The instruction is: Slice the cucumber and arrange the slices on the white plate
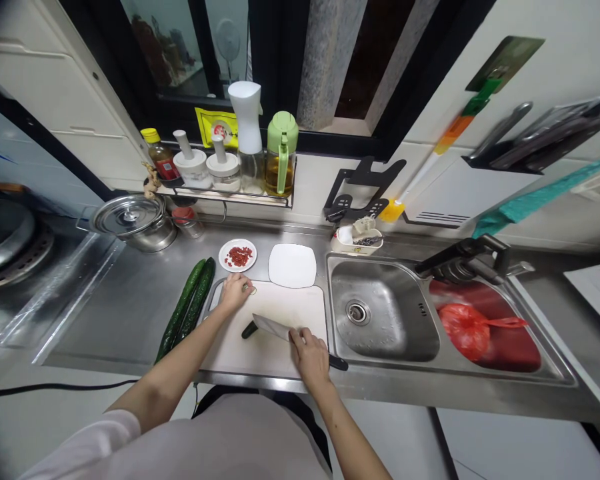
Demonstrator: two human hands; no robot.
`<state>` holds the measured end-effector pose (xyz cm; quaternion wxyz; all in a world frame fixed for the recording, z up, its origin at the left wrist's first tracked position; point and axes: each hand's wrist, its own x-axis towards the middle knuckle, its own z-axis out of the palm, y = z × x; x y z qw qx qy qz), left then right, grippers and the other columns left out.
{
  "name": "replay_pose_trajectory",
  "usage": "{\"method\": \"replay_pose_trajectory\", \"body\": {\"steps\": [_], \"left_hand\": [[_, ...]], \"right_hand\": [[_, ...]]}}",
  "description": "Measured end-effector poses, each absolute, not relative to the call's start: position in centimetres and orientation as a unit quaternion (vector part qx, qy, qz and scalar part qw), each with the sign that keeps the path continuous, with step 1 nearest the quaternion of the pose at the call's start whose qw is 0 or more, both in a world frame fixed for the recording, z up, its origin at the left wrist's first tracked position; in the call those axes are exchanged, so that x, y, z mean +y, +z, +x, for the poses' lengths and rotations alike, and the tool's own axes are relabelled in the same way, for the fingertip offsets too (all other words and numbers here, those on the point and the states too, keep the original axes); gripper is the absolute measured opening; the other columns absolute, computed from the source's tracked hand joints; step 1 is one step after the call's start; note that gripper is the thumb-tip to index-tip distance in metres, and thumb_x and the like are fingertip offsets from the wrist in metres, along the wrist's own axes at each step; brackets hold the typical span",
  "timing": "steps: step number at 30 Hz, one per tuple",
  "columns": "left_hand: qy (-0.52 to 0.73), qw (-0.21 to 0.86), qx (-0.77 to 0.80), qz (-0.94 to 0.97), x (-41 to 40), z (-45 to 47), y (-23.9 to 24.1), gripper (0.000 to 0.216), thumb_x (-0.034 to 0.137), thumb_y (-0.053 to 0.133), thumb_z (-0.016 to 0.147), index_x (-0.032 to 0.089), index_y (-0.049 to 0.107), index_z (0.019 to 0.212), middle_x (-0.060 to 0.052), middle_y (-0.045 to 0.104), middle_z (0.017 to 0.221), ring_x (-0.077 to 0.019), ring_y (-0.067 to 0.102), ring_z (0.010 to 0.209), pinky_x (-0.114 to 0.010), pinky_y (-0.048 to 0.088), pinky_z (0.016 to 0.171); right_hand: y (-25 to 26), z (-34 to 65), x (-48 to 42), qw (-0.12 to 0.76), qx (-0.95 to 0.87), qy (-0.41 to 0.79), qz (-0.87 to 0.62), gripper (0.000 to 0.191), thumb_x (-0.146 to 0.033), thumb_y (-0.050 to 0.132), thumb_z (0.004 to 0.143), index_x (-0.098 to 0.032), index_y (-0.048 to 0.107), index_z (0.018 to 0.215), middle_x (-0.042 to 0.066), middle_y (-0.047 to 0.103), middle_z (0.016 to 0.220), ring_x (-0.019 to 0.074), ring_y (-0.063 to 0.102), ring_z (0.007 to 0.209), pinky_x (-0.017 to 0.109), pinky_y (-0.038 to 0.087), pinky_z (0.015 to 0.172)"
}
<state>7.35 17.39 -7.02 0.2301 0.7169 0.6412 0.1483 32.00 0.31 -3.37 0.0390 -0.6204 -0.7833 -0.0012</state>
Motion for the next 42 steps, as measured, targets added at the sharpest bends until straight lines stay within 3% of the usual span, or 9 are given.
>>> {"method": "replay_pose_trajectory", "body": {"steps": [9,18,23,29,35,42], "left_hand": [[0.173,0.236,0.647,0.704,17.4,7.4,-7.2,0.016,0.035,0.059,0.085,0.023,0.07,0.084,-0.007,0.06,0.101,-0.0262,0.047,0.105,-0.04,0.035,0.092],[0.377,0.228,0.695,0.568,13.4,6.4,-6.4,0.026,0.036,0.045,0.091,0.021,0.066,0.094,-0.008,0.062,0.097,-0.0222,0.055,0.098,-0.035,0.044,0.089],[0.403,0.257,0.657,0.583,8.1,6.4,-6.5,0.027,0.036,0.043,0.093,0.02,0.064,0.094,-0.008,0.062,0.098,-0.0192,0.059,0.094,-0.031,0.048,0.081],[0.402,0.243,0.57,0.674,3.4,6.7,-8.0,0.021,0.032,0.048,0.093,0.022,0.065,0.099,-0.007,0.064,0.096,-0.0182,0.06,0.093,-0.033,0.051,0.081],[0.404,0.2,0.545,0.707,3.3,7.2,-9.3,0.021,0.026,0.051,0.092,0.023,0.067,0.106,-0.006,0.067,0.097,-0.0177,0.061,0.094,-0.034,0.051,0.084],[0.413,0.183,0.514,0.729,3.7,7.0,-10.5,0.019,0.025,0.054,0.091,0.022,0.07,0.101,-0.005,0.068,0.089,-0.0169,0.062,0.086,-0.032,0.052,0.077]], "right_hand": [[-3.1,31.9,0.2,0.043,-0.772,0.017,-0.634,0.032,-0.023,0.045,0.094,-0.026,0.062,0.12,0.005,0.062,0.097,0.0133,0.057,0.075,0.025,0.035,0.067],[-3.0,31.6,0.5,0.125,-0.713,0.101,-0.683,0.036,-0.03,0.035,0.099,-0.024,0.063,0.12,0.004,0.063,0.1,0.0119,0.063,0.072,0.022,0.04,0.058],[-2.9,31.1,1.1,0.129,-0.694,0.153,-0.691,0.036,-0.031,0.033,0.099,-0.021,0.063,0.116,0.005,0.066,0.099,0.0143,0.064,0.08,0.023,0.041,0.066],[-2.2,29.9,2.0,0.062,-0.649,0.246,-0.718,0.036,-0.036,0.032,0.098,-0.017,0.063,0.096,0.006,0.068,0.081,0.0174,0.061,0.076,0.025,0.032,0.062],[-1.1,29.2,2.1,0.03,-0.624,0.314,-0.715,0.032,-0.033,0.039,0.096,-0.018,0.053,0.12,0.006,0.069,0.089,0.0188,0.062,0.084,0.024,0.031,0.063],[0.1,27.9,1.4,-0.076,-0.673,0.3,-0.672,0.028,-0.033,0.034,0.097,-0.019,0.054,0.111,0.008,0.067,0.092,0.0196,0.063,0.086,0.025,0.032,0.064]]}}
